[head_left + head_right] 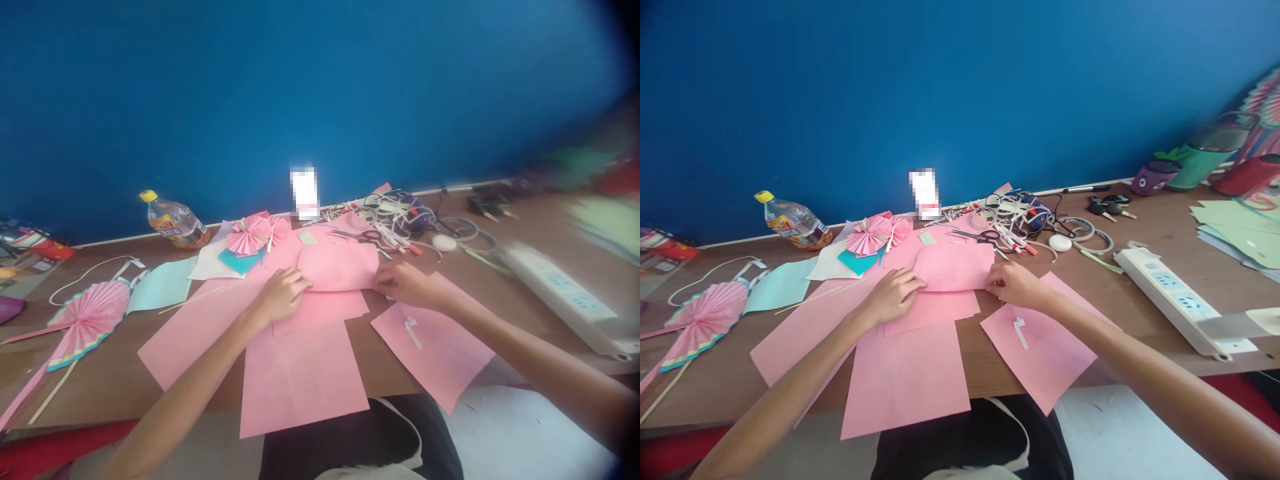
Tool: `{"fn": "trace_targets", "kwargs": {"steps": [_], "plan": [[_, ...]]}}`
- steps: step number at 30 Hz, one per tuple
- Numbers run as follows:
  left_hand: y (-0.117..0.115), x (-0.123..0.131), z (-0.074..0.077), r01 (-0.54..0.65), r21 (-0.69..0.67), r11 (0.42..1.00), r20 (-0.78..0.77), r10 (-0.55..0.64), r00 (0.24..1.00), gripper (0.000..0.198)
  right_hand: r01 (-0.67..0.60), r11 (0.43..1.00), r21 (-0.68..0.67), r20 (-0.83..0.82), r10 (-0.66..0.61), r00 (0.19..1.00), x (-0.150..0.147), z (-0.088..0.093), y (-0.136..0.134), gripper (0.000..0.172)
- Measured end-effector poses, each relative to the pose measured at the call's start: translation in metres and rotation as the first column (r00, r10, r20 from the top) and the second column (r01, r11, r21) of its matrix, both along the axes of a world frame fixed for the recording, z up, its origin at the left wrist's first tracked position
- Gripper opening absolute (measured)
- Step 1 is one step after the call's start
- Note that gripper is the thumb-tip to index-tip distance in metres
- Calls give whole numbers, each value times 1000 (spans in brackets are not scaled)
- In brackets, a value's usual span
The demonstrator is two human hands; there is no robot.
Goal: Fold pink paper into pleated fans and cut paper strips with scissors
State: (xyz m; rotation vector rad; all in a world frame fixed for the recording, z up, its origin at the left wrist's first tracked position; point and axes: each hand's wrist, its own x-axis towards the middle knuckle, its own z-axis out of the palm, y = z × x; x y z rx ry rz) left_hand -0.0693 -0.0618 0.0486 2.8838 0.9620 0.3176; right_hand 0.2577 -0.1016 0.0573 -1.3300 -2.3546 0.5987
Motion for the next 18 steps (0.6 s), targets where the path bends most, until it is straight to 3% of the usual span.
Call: {"fn": "trace_targets", "kwargs": {"steps": [6,11,14,18], "plan": [[-7,40,-15,109,122,987,-24,-106,994,25,-14,1000,0,-32,14,999,2,-1,-2,25],[-7,59,-22,183,165,969,-157,-158,975,21,-2,987,161,85,-12,996,0,-8,-9,20],[-5,61,-22,138,90,986,-73,-131,989,20,-53,958,281,227,-13,974,-9,-14,-12,18],[0,58,-24,89,-28,996,109,-85,990,19,-113,941,318,322,5,947,-19,-22,-10,22]]}}
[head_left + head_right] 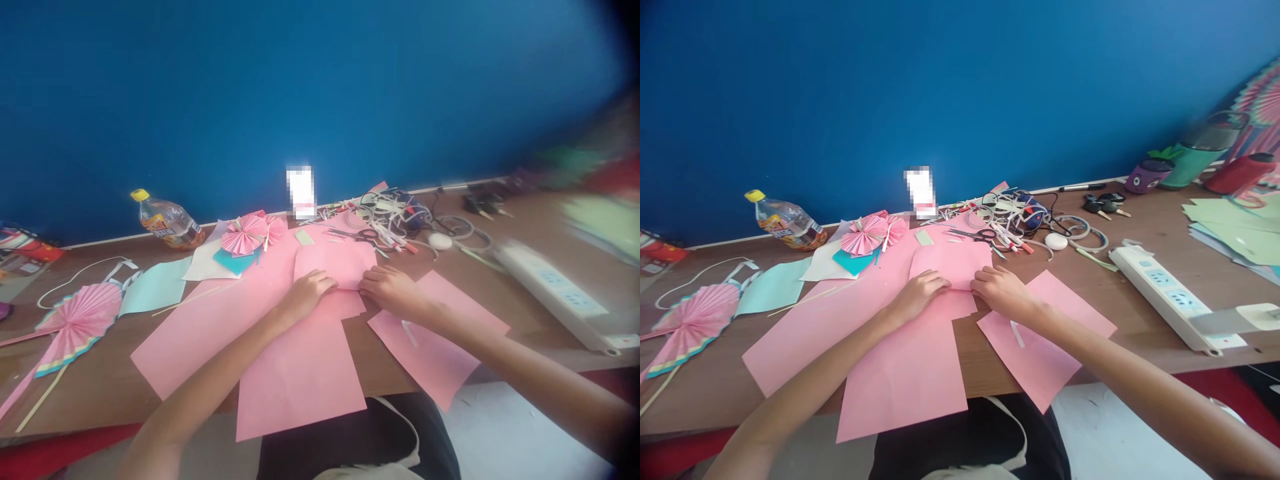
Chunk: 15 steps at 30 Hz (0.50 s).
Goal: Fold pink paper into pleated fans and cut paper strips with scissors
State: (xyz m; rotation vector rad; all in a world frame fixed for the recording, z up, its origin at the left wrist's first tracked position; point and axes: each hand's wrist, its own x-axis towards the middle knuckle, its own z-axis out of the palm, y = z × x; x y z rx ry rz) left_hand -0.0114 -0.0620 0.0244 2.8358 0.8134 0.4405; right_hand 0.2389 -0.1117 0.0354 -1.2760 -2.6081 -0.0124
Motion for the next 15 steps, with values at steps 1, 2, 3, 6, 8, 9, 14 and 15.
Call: {"fn": "trace_targets", "kwargs": {"steps": [1,2,3,6,8,9,14,15], "plan": [[1,-1,-1,-1,-12,1000,16,2,1000,20,5,1000,-20,-10,-6,1000,0,-1,1,21],[3,-2,-1,0,-14,1000,17,1,1000,21,14,999,-50,-27,-16,1000,0,-1,3,21],[4,-3,-2,1,-7,1000,7,-1,1000,22,25,996,-85,-45,-29,999,2,-1,5,21],[7,-9,-3,10,68,998,-45,-7,999,24,30,986,-163,-78,-43,996,6,0,9,22],[8,-13,-3,35,139,990,-82,-24,996,25,21,983,-184,-80,-36,996,8,2,11,22],[9,-16,-3,50,170,984,-99,-34,994,26,22,982,-188,-74,-36,997,7,3,11,22],[7,-29,-2,41,267,963,-157,2,988,24,63,991,-116,26,-60,998,3,3,8,23],[6,-30,-2,15,279,960,-159,31,987,23,64,994,-89,53,-60,997,2,3,7,23]]}}
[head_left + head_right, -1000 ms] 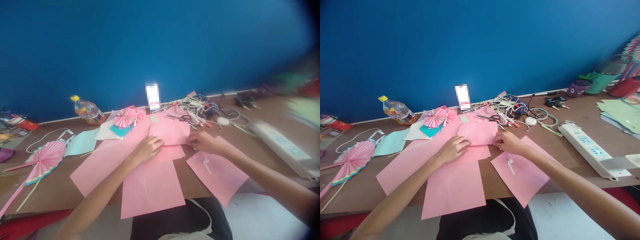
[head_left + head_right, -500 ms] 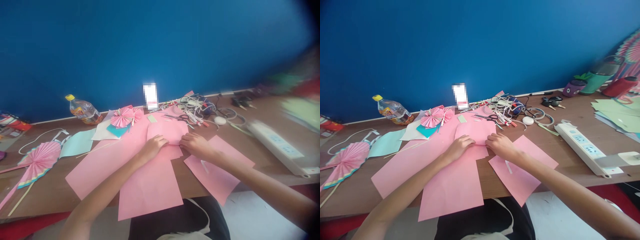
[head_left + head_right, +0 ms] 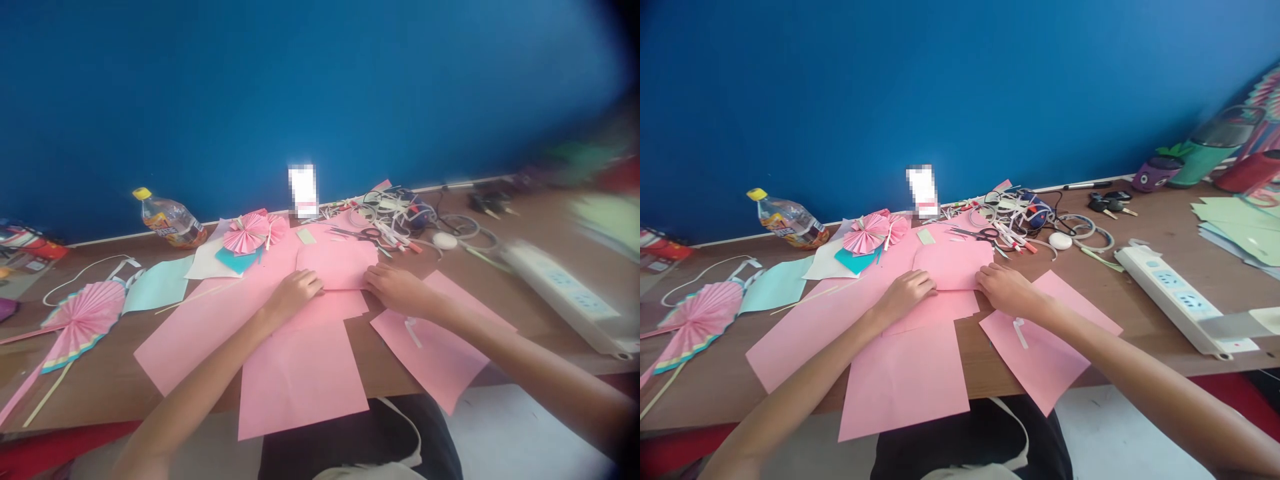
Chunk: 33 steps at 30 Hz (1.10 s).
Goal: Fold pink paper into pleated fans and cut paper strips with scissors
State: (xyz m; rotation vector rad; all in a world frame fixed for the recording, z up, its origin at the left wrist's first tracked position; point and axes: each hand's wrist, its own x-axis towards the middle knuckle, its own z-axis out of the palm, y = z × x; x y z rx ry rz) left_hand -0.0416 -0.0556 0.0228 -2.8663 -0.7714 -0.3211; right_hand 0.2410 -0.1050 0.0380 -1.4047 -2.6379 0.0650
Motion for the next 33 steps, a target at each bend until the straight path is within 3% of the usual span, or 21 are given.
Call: {"fn": "trace_targets", "kwargs": {"steps": [7,13,19,24,29,33], "plan": [[2,-6,-4,-121,30,992,-32,122,992,21,-31,995,92,22,29,999,6,-11,6,22],[9,-12,-7,-150,-44,988,-48,148,988,24,-69,996,-57,-133,61,989,9,-6,11,30],[16,-8,-3,-183,-140,973,-82,173,982,24,28,966,-258,-232,-90,968,10,0,19,24],[16,-4,7,-248,-187,951,-135,225,965,23,83,948,-306,-217,-155,964,7,3,24,25],[-4,12,14,-223,-1,975,-62,222,973,28,133,939,-316,-219,-209,953,4,3,24,21],[-20,41,15,-133,-25,991,-8,133,991,31,106,937,-333,-225,-189,956,5,6,24,24]]}}
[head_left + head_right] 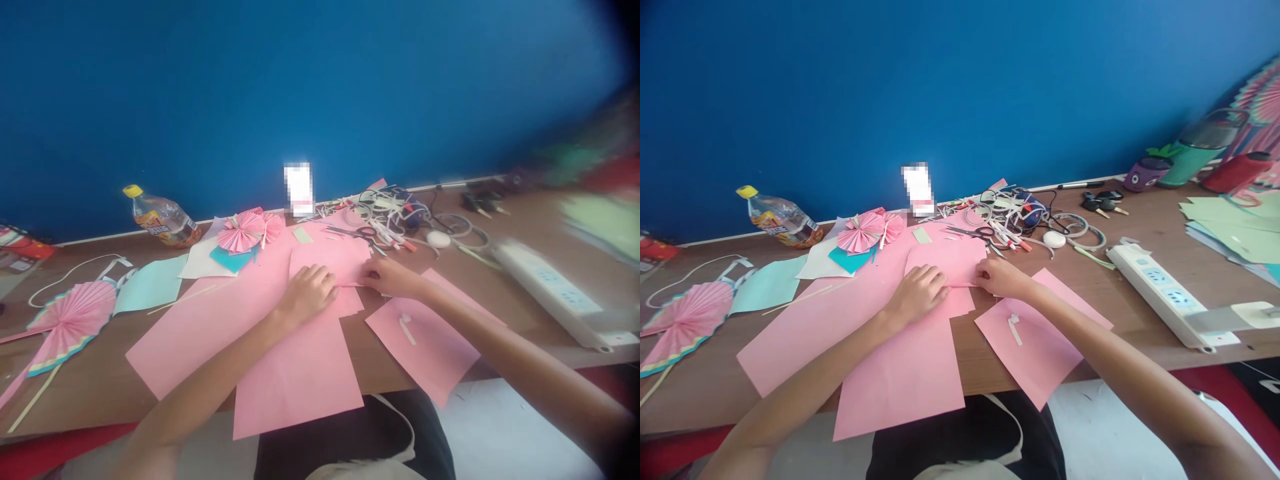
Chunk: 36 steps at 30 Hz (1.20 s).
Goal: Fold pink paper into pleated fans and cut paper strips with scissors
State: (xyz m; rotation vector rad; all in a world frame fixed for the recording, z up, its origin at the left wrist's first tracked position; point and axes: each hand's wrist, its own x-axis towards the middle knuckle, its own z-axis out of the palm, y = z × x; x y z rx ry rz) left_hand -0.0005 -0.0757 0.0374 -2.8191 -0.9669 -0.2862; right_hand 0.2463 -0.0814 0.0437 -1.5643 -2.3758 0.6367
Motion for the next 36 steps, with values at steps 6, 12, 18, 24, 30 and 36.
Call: {"fn": "trace_targets", "kwargs": {"steps": [6,12,18,24,30,36], "plan": [[6,30,-16,-33,-89,995,94,42,995,39,3,1000,-13,-11,-3,1000,4,0,2,22],[18,32,-12,-43,-132,990,50,50,998,36,-3,1000,-13,-57,3,998,7,3,2,13],[25,32,-9,-45,-155,987,47,53,997,35,-15,994,110,-44,19,999,9,-1,-1,17],[26,32,-10,-41,-144,989,32,46,998,33,49,916,398,53,-76,996,-3,-2,-3,25],[30,36,-8,-78,-100,992,-9,78,997,27,-21,841,541,308,-175,935,-39,-3,-2,22],[30,35,-11,-73,-100,992,7,74,997,28,-5,852,523,285,-170,943,-43,-20,8,34]]}}
